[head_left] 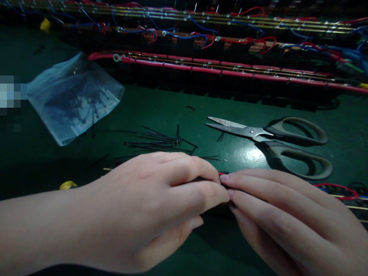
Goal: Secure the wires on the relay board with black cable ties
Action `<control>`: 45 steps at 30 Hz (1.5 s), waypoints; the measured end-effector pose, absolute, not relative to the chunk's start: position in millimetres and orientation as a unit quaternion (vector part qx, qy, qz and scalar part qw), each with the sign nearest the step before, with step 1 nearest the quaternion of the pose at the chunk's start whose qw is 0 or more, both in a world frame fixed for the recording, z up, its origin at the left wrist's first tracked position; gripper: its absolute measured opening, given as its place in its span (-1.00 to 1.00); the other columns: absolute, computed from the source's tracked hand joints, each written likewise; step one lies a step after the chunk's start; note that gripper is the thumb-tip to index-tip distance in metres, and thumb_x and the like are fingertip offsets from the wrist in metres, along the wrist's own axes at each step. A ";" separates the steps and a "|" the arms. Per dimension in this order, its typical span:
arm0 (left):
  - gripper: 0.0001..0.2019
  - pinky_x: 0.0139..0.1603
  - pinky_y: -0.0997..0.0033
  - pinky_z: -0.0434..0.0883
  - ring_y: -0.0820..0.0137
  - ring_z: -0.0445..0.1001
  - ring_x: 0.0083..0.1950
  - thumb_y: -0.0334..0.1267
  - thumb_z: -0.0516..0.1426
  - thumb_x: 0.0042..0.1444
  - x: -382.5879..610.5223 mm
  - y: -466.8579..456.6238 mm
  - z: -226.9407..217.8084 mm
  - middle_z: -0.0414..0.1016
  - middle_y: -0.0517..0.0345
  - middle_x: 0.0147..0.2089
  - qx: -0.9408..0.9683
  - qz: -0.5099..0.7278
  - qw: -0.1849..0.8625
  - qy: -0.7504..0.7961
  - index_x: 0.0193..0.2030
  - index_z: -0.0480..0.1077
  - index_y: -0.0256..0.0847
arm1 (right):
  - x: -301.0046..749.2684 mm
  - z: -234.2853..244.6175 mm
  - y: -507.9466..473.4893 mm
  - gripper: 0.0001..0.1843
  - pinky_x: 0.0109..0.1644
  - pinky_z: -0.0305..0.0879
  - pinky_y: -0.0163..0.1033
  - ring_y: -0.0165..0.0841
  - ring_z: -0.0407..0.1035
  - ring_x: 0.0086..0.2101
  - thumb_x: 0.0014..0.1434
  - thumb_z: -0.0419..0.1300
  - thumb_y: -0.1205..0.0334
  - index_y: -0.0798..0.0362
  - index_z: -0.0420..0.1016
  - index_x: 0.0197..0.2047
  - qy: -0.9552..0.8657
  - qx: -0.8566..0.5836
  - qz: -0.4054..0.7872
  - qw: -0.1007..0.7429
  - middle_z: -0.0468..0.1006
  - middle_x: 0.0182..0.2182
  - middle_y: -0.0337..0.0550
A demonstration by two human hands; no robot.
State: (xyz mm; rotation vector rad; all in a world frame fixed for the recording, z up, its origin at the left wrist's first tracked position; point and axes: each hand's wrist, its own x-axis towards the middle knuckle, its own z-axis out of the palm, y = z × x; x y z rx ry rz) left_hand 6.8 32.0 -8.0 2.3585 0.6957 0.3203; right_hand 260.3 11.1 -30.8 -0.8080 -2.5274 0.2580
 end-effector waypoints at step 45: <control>-0.62 0.04 0.33 0.50 0.35 0.61 0.02 -0.30 0.10 0.32 19.9 31.9 -14.8 0.66 0.24 0.00 0.828 0.153 0.309 0.442 0.26 0.29 -0.11 | 240.7 -43.0 11.4 -0.88 -0.19 0.47 -0.21 -0.37 0.49 -0.25 0.37 0.14 0.28 0.13 0.48 -0.14 -0.901 -0.335 -0.040 0.272 0.59 -0.23 -0.13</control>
